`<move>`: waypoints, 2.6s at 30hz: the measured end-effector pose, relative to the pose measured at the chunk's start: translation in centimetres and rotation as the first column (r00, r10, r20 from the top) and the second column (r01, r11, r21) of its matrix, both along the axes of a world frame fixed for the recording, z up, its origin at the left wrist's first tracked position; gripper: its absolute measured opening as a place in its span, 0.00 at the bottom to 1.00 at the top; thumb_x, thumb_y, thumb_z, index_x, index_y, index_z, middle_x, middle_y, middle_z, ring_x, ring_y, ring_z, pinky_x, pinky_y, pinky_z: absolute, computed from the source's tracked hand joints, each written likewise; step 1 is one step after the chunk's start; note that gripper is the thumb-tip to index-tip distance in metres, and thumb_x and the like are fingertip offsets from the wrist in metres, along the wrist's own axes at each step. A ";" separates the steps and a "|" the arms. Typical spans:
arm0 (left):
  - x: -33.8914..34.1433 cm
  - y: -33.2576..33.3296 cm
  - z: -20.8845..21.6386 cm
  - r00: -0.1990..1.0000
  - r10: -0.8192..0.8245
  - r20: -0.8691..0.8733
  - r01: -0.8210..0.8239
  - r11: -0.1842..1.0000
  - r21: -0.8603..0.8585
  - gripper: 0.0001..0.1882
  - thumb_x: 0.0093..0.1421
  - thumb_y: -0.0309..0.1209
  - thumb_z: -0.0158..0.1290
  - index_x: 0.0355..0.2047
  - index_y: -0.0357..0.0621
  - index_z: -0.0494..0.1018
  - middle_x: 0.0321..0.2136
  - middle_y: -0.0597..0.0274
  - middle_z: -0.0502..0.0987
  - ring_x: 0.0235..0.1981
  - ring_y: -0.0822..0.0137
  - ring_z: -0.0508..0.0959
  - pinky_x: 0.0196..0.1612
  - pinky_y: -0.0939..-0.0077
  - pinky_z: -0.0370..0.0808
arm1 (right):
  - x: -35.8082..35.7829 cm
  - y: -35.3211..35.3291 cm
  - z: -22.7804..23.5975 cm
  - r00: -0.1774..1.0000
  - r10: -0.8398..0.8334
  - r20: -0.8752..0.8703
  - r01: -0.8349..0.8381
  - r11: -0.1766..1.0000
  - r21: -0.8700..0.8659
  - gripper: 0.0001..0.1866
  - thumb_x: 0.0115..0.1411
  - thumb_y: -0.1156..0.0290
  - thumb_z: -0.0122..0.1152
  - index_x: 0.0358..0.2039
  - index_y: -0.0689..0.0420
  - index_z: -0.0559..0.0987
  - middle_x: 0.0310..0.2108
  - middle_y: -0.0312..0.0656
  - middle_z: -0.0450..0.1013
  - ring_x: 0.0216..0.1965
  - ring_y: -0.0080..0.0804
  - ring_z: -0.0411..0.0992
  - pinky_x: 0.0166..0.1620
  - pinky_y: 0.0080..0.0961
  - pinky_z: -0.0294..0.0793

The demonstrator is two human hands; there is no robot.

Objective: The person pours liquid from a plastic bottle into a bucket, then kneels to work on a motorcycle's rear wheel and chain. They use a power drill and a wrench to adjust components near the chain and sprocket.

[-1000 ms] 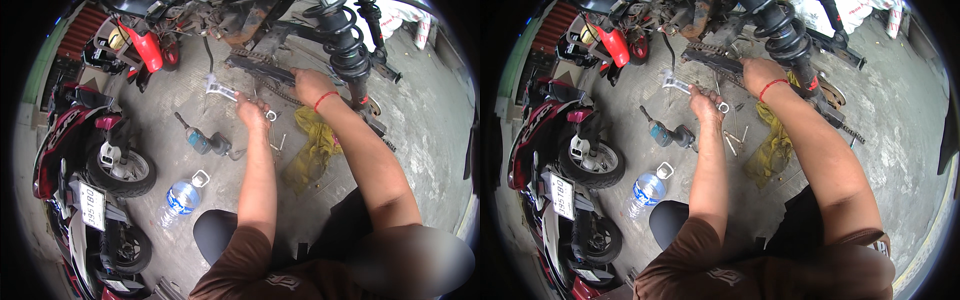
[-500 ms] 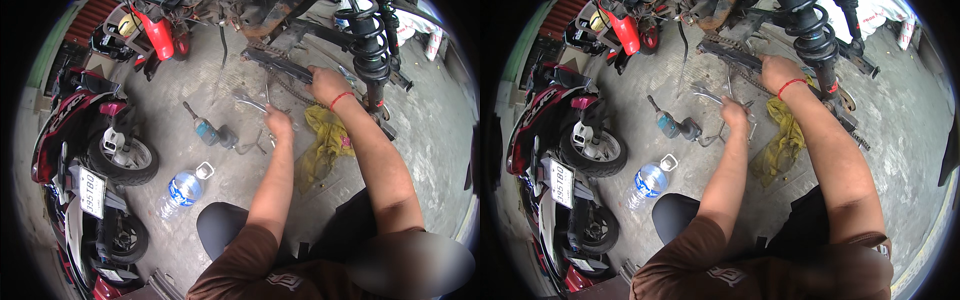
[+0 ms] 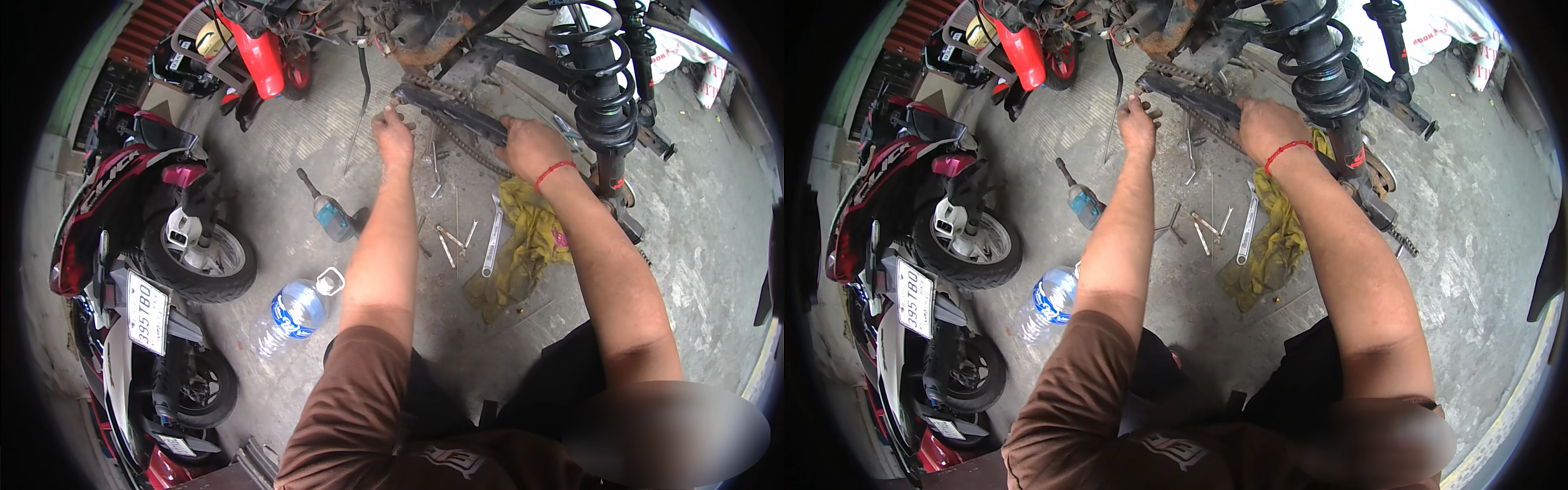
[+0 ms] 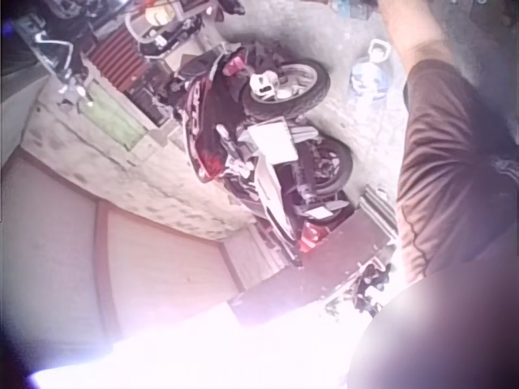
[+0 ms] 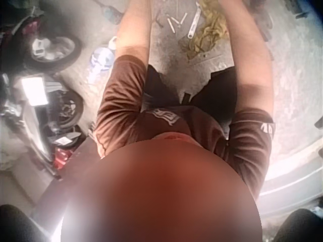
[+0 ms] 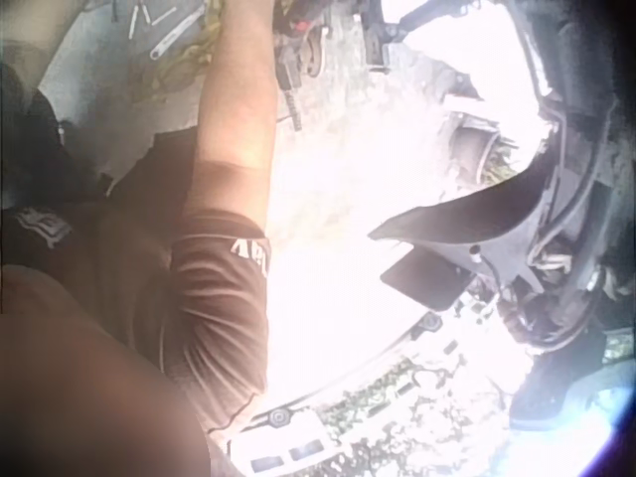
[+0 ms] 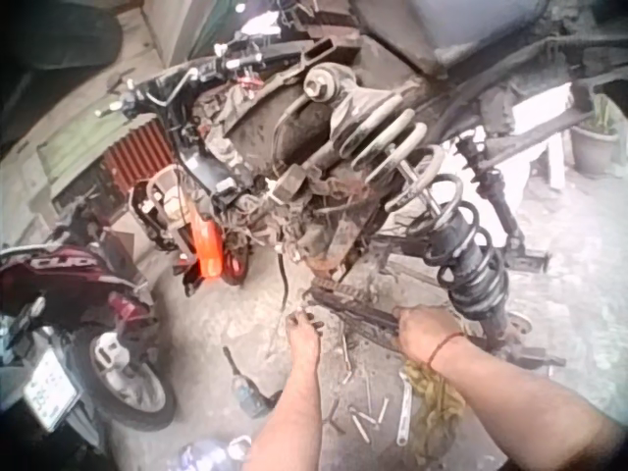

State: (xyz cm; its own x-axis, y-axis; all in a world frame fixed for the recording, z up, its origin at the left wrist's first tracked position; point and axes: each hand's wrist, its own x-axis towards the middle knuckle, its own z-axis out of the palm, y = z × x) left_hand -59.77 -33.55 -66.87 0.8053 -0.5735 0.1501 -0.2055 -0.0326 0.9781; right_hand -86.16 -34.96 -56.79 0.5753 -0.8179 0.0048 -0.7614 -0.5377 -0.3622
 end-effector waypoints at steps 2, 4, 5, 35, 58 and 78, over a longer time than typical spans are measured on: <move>0.8 -0.3 2.3 0.988 -0.140 0.063 0.138 0.990 0.036 0.18 0.70 0.40 0.44 0.43 0.34 0.67 0.34 0.51 0.76 0.23 0.65 0.80 0.31 0.70 0.76 | -0.1 0.0 0.1 1.000 -0.006 -0.009 0.006 1.000 0.019 0.23 0.57 0.61 0.63 0.53 0.54 0.76 0.40 0.50 0.79 0.44 0.48 0.77 0.47 0.43 0.77; 0.6 0.1 3.4 0.983 -0.176 0.054 0.176 0.984 0.008 0.17 0.70 0.40 0.44 0.42 0.34 0.67 0.35 0.51 0.77 0.23 0.66 0.80 0.31 0.71 0.75 | -0.1 0.1 0.0 1.000 -0.013 -0.014 0.013 1.000 0.010 0.23 0.57 0.62 0.64 0.53 0.54 0.76 0.39 0.51 0.79 0.44 0.48 0.78 0.47 0.43 0.78; 0.4 0.2 3.6 0.981 -0.185 0.058 0.185 0.983 0.002 0.16 0.70 0.39 0.44 0.41 0.35 0.67 0.35 0.52 0.77 0.23 0.67 0.80 0.31 0.72 0.75 | 0.0 0.1 0.0 1.000 -0.019 -0.013 0.019 1.000 0.003 0.23 0.57 0.62 0.64 0.53 0.54 0.76 0.39 0.51 0.79 0.43 0.48 0.78 0.47 0.43 0.78; -8.9 9.3 -11.0 0.544 -0.836 -0.068 0.211 0.058 0.976 0.20 0.58 0.31 0.52 0.49 0.37 0.77 0.51 0.47 0.78 0.53 0.53 0.78 0.56 0.63 0.74 | 0.8 0.6 0.9 0.992 -0.076 -0.098 0.076 0.997 -0.001 0.28 0.56 0.60 0.63 0.55 0.58 0.75 0.41 0.59 0.78 0.46 0.52 0.76 0.51 0.41 0.74; -13.4 5.8 -13.6 0.563 -0.825 -0.034 0.357 0.206 0.911 0.16 0.63 0.28 0.47 0.47 0.52 0.81 0.49 0.62 0.81 0.52 0.63 0.79 0.48 0.59 0.74 | 0.4 -0.8 -1.6 0.992 -0.126 -0.005 0.126 0.992 -0.001 0.26 0.54 0.59 0.68 0.47 0.64 0.79 0.30 0.50 0.79 0.33 0.41 0.77 0.39 0.33 0.75; -14.4 6.3 -13.2 0.480 -0.877 0.010 0.469 0.266 0.842 0.15 0.63 0.31 0.46 0.42 0.54 0.83 0.44 0.64 0.83 0.48 0.63 0.81 0.47 0.62 0.76 | 2.5 0.6 -0.1 0.942 -0.296 -0.158 0.294 0.955 -0.037 0.25 0.52 0.54 0.72 0.40 0.64 0.82 0.26 0.48 0.80 0.27 0.37 0.78 0.36 0.32 0.75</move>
